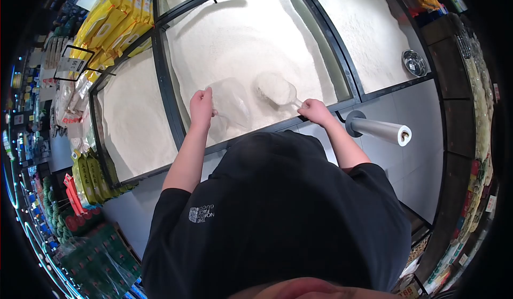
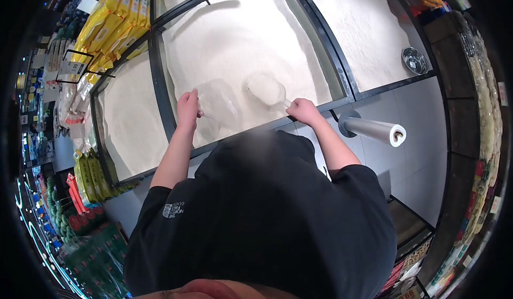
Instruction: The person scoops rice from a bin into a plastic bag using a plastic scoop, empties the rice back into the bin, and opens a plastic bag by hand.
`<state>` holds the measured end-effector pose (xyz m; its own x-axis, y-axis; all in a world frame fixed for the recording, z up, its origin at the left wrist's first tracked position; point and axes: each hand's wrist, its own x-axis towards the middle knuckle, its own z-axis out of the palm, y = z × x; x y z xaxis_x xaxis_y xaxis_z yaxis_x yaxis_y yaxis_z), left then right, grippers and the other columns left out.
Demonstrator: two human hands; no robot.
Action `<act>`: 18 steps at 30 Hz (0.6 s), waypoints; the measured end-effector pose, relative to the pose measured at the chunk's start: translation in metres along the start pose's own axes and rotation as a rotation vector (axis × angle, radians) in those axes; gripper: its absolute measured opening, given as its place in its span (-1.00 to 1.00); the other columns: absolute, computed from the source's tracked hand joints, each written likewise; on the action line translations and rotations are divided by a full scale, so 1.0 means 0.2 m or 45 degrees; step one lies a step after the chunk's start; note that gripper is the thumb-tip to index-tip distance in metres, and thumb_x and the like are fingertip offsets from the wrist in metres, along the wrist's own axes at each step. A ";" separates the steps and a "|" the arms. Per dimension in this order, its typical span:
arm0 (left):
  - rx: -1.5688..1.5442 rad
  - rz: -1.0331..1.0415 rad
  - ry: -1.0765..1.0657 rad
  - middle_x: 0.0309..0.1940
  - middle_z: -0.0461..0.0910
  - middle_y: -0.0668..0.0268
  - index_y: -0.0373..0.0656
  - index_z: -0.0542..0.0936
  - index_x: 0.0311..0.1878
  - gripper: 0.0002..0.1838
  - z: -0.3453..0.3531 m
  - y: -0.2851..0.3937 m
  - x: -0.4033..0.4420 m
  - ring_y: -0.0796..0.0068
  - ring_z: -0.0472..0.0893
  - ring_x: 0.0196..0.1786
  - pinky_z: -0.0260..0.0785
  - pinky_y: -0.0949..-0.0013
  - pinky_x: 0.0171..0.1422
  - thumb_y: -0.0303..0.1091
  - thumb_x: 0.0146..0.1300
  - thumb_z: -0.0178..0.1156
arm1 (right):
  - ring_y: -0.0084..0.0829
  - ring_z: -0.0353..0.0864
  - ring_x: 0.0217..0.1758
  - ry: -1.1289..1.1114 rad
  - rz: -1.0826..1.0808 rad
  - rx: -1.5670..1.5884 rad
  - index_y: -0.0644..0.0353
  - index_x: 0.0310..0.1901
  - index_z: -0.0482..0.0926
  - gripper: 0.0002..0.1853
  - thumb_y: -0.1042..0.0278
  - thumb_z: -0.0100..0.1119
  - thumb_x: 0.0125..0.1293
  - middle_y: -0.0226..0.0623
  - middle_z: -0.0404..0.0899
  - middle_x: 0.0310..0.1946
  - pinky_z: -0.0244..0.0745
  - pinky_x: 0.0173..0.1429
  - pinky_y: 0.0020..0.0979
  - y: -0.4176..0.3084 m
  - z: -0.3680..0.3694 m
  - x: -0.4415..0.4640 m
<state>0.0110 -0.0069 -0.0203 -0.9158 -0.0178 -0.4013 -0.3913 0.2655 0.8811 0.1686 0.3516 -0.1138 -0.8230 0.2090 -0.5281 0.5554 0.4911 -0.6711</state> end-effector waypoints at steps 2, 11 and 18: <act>0.001 -0.001 -0.006 -0.60 0.40 0.39 -0.19 0.49 -0.33 -0.64 0.00 0.00 0.01 0.51 0.44 -0.70 0.25 0.41 -0.63 -0.09 0.45 0.19 | -0.39 0.64 -0.45 -0.031 0.060 0.104 0.27 -0.35 0.65 -0.65 0.09 0.38 0.14 -0.24 0.67 -0.49 0.56 -0.28 -0.34 -0.08 -0.05 -0.11; 0.004 0.004 -0.018 -0.59 0.41 0.34 -0.25 0.49 -0.37 -0.59 0.02 0.05 0.06 0.47 0.42 -0.69 0.30 0.35 -0.58 -0.08 0.47 0.16 | -0.62 0.42 -0.60 -0.115 0.060 0.285 0.24 -0.35 0.61 -0.61 0.01 0.34 0.32 -0.46 0.53 -0.58 0.34 -0.48 -0.48 -0.39 -0.20 -0.37; 0.095 0.043 -0.016 -0.61 0.45 0.30 -0.27 0.50 -0.39 -0.58 0.01 0.06 0.06 0.44 0.47 -0.66 0.36 0.31 -0.54 -0.08 0.46 0.17 | -0.58 0.50 -0.53 -0.341 -0.032 0.076 0.27 -0.29 0.64 -0.59 -0.01 0.35 0.29 -0.41 0.57 -0.54 0.43 -0.41 -0.45 -0.68 -0.18 -0.32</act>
<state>-0.0038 -0.0011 -0.0149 -0.9270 0.0043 -0.3751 -0.3518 0.3370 0.8733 0.1414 0.3029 0.0298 -0.7801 -0.0373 -0.6245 0.5480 0.4408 -0.7109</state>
